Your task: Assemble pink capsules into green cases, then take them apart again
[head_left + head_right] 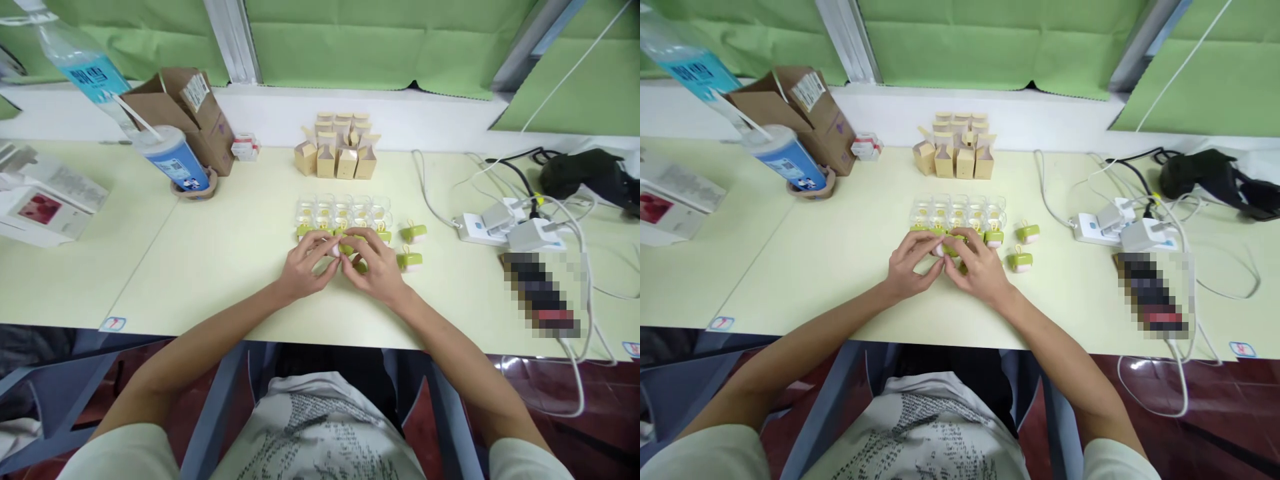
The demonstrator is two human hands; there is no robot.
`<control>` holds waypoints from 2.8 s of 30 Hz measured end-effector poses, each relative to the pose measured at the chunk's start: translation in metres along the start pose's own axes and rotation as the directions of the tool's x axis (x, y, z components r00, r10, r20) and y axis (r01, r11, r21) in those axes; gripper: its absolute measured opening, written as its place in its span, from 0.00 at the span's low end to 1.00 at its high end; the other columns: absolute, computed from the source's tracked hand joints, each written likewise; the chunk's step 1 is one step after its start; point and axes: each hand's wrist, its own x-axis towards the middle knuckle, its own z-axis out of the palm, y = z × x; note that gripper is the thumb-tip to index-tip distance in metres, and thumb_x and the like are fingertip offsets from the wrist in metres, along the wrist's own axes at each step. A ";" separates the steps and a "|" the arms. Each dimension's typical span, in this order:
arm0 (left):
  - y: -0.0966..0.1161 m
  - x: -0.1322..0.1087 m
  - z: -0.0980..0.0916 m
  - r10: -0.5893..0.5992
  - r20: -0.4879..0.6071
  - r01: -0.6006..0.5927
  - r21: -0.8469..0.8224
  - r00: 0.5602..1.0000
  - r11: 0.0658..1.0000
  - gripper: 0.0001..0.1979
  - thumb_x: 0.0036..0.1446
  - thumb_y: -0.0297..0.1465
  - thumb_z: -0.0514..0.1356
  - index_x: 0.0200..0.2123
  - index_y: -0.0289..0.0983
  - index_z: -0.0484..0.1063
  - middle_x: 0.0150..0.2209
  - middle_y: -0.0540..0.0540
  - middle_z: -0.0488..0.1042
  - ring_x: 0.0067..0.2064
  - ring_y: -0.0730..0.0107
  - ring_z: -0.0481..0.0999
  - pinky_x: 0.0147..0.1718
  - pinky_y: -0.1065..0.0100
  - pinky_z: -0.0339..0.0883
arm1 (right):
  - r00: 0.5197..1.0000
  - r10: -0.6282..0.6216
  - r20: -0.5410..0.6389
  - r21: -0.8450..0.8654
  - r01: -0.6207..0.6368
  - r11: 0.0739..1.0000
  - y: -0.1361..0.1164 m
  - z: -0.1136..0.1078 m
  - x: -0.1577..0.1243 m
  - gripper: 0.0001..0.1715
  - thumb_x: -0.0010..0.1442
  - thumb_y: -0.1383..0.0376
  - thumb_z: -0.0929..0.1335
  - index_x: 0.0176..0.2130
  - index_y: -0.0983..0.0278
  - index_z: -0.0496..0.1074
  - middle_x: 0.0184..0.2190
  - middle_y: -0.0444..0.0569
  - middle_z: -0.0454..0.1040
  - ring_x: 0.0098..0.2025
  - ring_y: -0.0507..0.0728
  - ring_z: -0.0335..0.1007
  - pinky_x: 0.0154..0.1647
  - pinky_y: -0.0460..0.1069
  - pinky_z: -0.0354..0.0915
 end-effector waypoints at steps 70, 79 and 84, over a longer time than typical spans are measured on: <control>0.014 -0.028 -0.065 -0.562 0.336 0.584 0.041 0.756 0.811 0.13 0.71 0.41 0.66 0.54 0.44 0.79 0.53 0.47 0.85 0.55 0.60 0.85 0.58 0.57 0.79 | 0.903 0.332 -0.271 0.176 -0.293 0.940 0.041 -0.038 0.011 0.18 0.73 0.63 0.68 0.59 0.57 0.79 0.51 0.52 0.82 0.42 0.57 0.82 0.42 0.54 0.82; 0.019 -0.057 -0.073 -0.574 0.392 0.585 0.106 0.719 0.804 0.17 0.73 0.41 0.60 0.59 0.41 0.74 0.58 0.43 0.82 0.59 0.57 0.82 0.62 0.53 0.76 | 0.875 0.313 -0.370 -0.271 -0.424 0.864 0.046 -0.125 -0.090 0.22 0.69 0.62 0.72 0.60 0.58 0.80 0.53 0.57 0.74 0.51 0.64 0.78 0.42 0.57 0.80; 0.016 -0.060 -0.070 -0.494 0.410 0.496 0.108 0.767 0.861 0.22 0.72 0.38 0.63 0.66 0.41 0.69 0.58 0.40 0.79 0.60 0.54 0.79 0.64 0.49 0.74 | 0.954 0.298 -0.030 -0.427 -0.282 0.859 0.026 -0.120 -0.146 0.23 0.73 0.64 0.68 0.64 0.58 0.76 0.55 0.60 0.75 0.52 0.66 0.75 0.50 0.62 0.77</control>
